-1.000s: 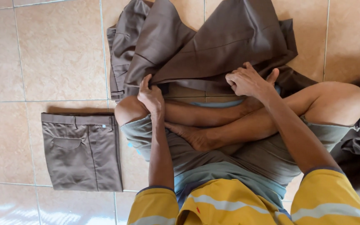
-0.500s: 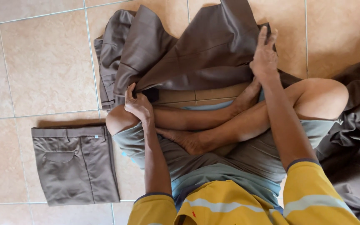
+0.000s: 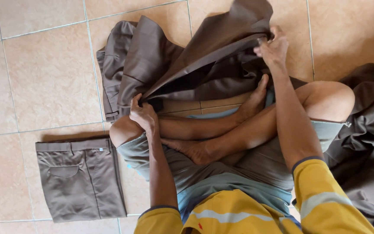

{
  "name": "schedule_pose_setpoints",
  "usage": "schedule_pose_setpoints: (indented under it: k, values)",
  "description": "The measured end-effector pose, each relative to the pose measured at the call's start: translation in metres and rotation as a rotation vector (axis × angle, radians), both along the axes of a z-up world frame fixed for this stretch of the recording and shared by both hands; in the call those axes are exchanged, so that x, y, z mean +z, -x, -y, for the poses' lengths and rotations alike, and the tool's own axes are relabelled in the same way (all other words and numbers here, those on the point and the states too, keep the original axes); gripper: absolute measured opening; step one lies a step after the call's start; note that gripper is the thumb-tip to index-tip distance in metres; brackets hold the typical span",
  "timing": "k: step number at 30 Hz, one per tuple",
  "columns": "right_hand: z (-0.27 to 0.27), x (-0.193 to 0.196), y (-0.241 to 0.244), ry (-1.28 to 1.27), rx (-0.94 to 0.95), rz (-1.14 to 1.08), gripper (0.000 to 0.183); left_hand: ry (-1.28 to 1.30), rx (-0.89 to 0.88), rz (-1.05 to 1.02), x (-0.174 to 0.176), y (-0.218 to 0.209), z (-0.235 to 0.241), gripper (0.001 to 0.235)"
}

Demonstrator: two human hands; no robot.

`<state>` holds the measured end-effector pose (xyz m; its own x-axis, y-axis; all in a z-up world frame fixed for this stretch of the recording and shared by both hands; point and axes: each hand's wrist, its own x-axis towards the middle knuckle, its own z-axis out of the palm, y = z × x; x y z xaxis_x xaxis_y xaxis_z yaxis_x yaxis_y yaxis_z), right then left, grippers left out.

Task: The person sits on a tiled floor and folds brown trousers by hand. They unfold the trousers, align the legs, fold them lengthwise, then fold the bottom up and the top down to create a compact rectangle. The folded trousers are placed beside a previously folded pair.

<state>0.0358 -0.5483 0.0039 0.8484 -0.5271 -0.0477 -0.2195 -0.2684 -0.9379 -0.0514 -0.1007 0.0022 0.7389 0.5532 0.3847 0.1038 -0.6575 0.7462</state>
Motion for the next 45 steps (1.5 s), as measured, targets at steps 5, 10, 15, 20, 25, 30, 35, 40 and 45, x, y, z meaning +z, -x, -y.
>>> schedule_pose_setpoints:
  k: [5,10,15,20,25,30,35,40,45]
  values:
    - [-0.021,-0.005,0.022,0.773,0.452,-0.736,0.096,-0.068,0.003,0.008,-0.001,-0.002,0.0,0.044]
    - [-0.009,-0.027,-0.006,0.53,0.306,-0.39,0.019,-0.066,0.025,-0.001,-0.002,-0.004,-0.001,0.046]
    - [0.026,0.011,-0.03,0.348,-0.002,0.346,0.031,-0.021,-0.065,0.085,0.006,0.0,0.004,0.043]
    - [0.076,-0.026,0.004,0.833,-0.022,-0.527,0.023,-0.127,-0.305,-0.079,-0.001,0.005,0.002,0.046]
    - [0.057,0.015,0.011,0.773,0.142,-0.575,0.044,-0.174,-0.319,-0.076,-0.017,0.003,-0.005,0.048]
    - [0.051,-0.005,0.003,0.87,0.326,-0.544,0.054,-0.221,-0.376,-0.106,-0.021,0.004,-0.007,0.048]
    - [0.072,-0.001,-0.005,1.02,0.188,0.353,0.046,-0.228,-0.371,-0.207,-0.023,0.005,-0.009,0.047]
    - [0.089,-0.031,0.014,1.044,0.356,0.003,0.034,-0.259,-0.321,-0.218,-0.028,0.001,-0.008,0.048]
    - [0.074,-0.017,0.023,0.782,0.34,-0.388,0.028,-0.273,-0.264,-0.216,-0.022,0.004,-0.006,0.047]
